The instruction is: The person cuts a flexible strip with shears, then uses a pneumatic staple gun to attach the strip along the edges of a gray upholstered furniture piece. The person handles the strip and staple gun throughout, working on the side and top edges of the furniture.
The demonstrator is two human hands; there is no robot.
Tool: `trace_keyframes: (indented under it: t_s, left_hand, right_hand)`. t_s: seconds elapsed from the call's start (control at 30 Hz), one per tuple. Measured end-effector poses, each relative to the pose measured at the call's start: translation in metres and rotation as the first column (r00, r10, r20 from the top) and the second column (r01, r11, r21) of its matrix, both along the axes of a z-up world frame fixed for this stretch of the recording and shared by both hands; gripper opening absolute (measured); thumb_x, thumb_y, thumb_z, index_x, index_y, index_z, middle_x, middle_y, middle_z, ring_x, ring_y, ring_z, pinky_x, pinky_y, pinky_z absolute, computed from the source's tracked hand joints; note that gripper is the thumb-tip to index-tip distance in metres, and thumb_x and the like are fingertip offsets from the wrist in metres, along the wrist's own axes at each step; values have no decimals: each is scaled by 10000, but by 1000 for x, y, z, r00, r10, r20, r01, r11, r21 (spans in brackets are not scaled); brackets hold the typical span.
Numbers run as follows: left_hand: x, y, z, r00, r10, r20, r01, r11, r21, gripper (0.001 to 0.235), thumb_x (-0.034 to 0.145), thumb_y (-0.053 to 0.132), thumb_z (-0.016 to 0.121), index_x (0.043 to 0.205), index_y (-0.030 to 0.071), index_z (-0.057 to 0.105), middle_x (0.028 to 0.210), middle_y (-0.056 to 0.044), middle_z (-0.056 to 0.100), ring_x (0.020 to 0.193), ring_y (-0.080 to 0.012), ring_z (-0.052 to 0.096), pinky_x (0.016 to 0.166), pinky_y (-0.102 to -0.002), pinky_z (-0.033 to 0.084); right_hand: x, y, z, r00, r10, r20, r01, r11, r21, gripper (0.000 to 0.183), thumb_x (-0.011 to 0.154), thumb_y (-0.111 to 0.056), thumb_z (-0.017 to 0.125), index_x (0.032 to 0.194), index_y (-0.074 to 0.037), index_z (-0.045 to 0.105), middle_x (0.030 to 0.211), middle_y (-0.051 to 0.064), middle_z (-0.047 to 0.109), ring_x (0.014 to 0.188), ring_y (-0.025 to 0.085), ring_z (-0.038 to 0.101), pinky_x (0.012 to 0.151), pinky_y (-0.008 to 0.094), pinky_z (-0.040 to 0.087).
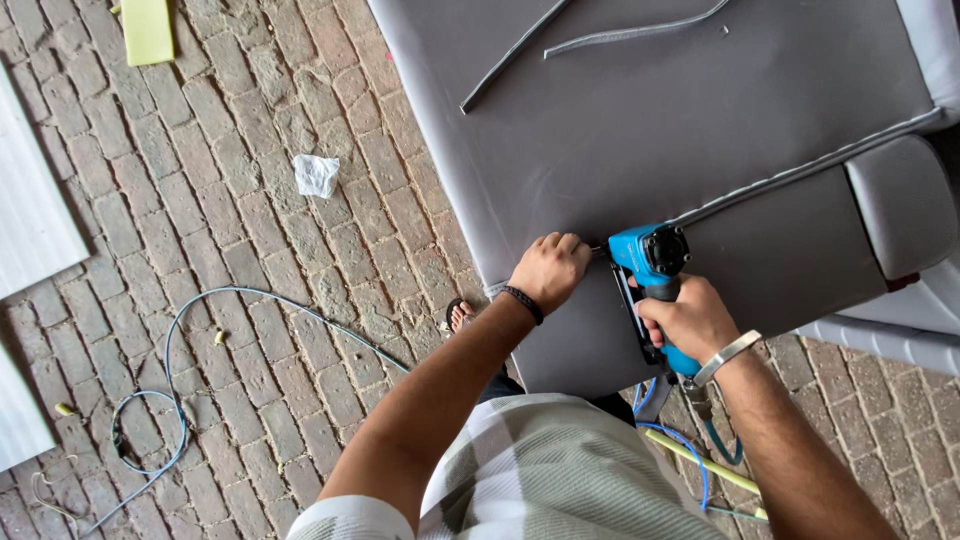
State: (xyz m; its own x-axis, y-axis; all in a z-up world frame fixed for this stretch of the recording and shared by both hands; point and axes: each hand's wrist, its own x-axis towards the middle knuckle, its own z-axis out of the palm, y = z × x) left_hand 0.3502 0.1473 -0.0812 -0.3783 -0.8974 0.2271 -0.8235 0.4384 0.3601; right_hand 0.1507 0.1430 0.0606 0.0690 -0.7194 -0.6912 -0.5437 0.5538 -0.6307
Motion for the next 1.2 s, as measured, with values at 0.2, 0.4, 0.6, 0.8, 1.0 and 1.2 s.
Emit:
trace_keyframes:
  t_s: [0.2, 0.4, 0.6, 0.8, 1.0, 1.2]
  left_hand:
    - [2, -4, 3, 1000, 20, -7, -20, 999, 37, 97, 952, 127, 590, 979, 72, 665, 972, -80, 628, 928, -243, 631, 852, -389, 544]
    - [-1, -1, 12, 996, 92, -14, -90, 986, 141, 104, 934, 145, 608, 976, 77, 675, 1001, -93, 652, 957, -254, 641, 871, -405, 551]
    - [11, 6, 18, 967, 195, -164, -164, 969, 186, 123, 937, 207, 645, 935, 108, 716, 982, -73, 687, 961, -268, 650, 870, -426, 546]
    - [14, -1, 17, 971, 165, -173, -129, 971, 201, 131, 901, 216, 659, 858, 108, 720, 910, -69, 689, 901, -259, 666, 821, -423, 554]
    - [8, 8, 9, 976, 172, -136, -152, 978, 143, 112, 921, 204, 655, 883, 104, 687, 914, -77, 666, 906, -255, 669, 817, -406, 569]
    - [10, 9, 5, 978, 167, -126, -154, 982, 109, 106, 957, 199, 656, 939, 94, 662, 939, -72, 656, 895, -240, 664, 778, -398, 562]
  right_hand:
    - [5, -7, 1, 1000, -6, 12, 6, 1000, 12, 291, 795, -38, 661, 1074, 6, 728, 575, 76, 588, 448, 164, 551, 458, 331, 475]
    - [11, -9, 4, 999, -5, -46, 7, 999, 38, 258, 793, -26, 644, 1034, 10, 731, 583, 68, 600, 459, 158, 564, 457, 341, 476]
    - [10, -14, 4, 997, -72, 33, 69, 995, 65, 266, 795, -45, 659, 1049, -17, 733, 583, 64, 578, 449, 159, 538, 446, 334, 463]
    - [9, -17, 8, 1000, 23, -4, -22, 997, 77, 268, 798, -41, 663, 1053, 2, 736, 579, 77, 591, 449, 165, 551, 452, 334, 474]
    - [14, -8, 7, 999, 20, 31, -22, 997, 76, 315, 790, -33, 661, 1097, -10, 726, 577, 69, 584, 450, 156, 544, 452, 330, 470]
    - [13, -4, 5, 1000, -5, -22, 6, 999, 40, 332, 792, -26, 672, 1119, 12, 719, 596, 78, 612, 459, 158, 564, 460, 329, 492]
